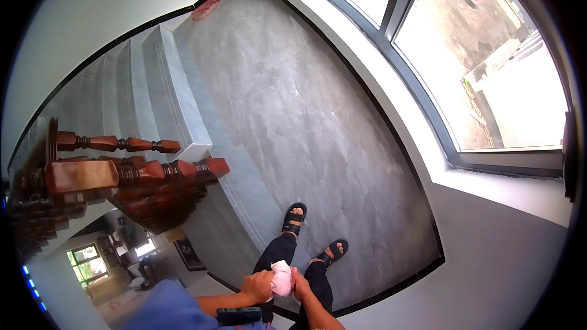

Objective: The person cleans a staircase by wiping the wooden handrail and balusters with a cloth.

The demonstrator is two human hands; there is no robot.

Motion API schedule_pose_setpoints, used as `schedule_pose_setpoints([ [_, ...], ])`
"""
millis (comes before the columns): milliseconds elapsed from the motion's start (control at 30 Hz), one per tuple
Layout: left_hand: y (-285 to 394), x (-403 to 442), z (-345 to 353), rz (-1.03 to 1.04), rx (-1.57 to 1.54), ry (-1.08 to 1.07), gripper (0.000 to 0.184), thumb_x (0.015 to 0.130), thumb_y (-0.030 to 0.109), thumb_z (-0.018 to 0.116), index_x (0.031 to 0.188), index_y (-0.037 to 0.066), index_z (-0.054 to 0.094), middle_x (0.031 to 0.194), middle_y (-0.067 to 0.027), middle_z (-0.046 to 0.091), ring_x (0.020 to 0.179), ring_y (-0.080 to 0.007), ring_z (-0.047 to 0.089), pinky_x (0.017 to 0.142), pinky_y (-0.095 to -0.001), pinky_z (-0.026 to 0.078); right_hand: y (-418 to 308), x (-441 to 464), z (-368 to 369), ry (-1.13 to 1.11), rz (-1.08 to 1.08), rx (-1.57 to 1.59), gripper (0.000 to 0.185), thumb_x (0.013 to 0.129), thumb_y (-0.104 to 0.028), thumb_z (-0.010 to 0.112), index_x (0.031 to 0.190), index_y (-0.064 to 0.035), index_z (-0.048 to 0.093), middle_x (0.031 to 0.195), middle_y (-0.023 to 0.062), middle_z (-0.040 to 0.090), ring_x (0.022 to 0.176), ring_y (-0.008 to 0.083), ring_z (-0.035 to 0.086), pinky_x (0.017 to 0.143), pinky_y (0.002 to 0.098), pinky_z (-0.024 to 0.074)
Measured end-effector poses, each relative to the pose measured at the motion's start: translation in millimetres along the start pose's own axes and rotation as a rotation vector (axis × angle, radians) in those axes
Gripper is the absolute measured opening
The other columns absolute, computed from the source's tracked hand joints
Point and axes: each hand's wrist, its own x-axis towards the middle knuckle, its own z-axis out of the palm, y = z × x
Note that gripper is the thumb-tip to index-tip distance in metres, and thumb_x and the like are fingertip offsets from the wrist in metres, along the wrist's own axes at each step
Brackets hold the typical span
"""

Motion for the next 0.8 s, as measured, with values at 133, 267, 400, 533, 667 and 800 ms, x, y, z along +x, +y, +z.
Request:
schedule_pose_setpoints([
  [133, 3, 1, -1, -0.033, -0.009, -0.045, 0.028, 0.076, 0.029, 0.076, 0.088, 0.013, 0.057, 0.081, -0.0088, 0.063, 0.071, -0.0331, 0.068, 0.062, -0.0478, 0.056, 9, 8, 4, 0.001, -0.119, -0.179, 0.042, 0.111, -0.033, 0.045, 0.139, -0.0040, 0.057, 0.121, 0.0089, 0.069, 0.108, 0.0166, 0.066, 0.095, 0.0319, 0.0539],
  [267, 21, 15, -6, -0.010, -0.061, -0.069, 0.034, 0.071, 0.032, 0.081, 0.087, 0.013, 0.057, 0.080, -0.0087, 0.062, 0.071, -0.0330, 0.068, 0.061, -0.0472, 0.055, 13, 31, -18, 0.119, -0.220, -0.370, 0.028, 0.105, -0.021, 0.057, 0.125, -0.0036, 0.067, 0.109, 0.0069, 0.072, 0.093, 0.0143, 0.068, 0.084, 0.0285, 0.0551],
  [400, 22, 24, 4, 0.033, -0.030, -0.039, 0.037, 0.070, 0.034, 0.083, 0.083, 0.014, 0.056, 0.077, -0.0076, 0.061, 0.067, -0.0311, 0.066, 0.058, -0.0449, 0.055, 7, 48, -35, 0.154, -0.197, -0.462, 0.022, 0.100, -0.020, 0.064, 0.112, -0.0042, 0.073, 0.097, 0.0039, 0.072, 0.084, 0.0118, 0.065, 0.076, 0.0283, 0.0536],
  [533, 20, 29, 4, 0.082, -0.029, 0.031, 0.036, 0.070, 0.035, 0.084, 0.079, 0.015, 0.055, 0.072, -0.0058, 0.058, 0.063, -0.0284, 0.064, 0.054, -0.0425, 0.053, 7, 66, -44, 0.044, -0.187, -0.400, 0.023, 0.103, -0.024, 0.063, 0.112, -0.0048, 0.072, 0.098, 0.0028, 0.071, 0.088, 0.0113, 0.064, 0.080, 0.0279, 0.0524],
  [667, 27, 25, 4, 0.030, -0.050, 0.090, 0.036, 0.069, 0.034, 0.084, 0.079, 0.015, 0.056, 0.071, -0.0055, 0.059, 0.062, -0.0282, 0.064, 0.053, -0.0419, 0.052, -29, 36, -6, -0.135, -0.123, -0.006, 0.024, 0.105, -0.020, 0.060, 0.122, -0.0049, 0.067, 0.103, 0.0049, 0.071, 0.088, 0.0124, 0.067, 0.083, 0.0275, 0.0549],
  [800, 36, 21, 3, -0.038, -0.104, 0.095, 0.038, 0.069, 0.036, 0.085, 0.082, 0.014, 0.057, 0.071, -0.0064, 0.059, 0.063, -0.0303, 0.065, 0.054, -0.0433, 0.053, -30, 20, -11, -0.116, -0.116, -0.200, 0.026, 0.105, -0.020, 0.059, 0.126, -0.0045, 0.065, 0.106, 0.0059, 0.071, 0.089, 0.0142, 0.068, 0.084, 0.0282, 0.0560],
])
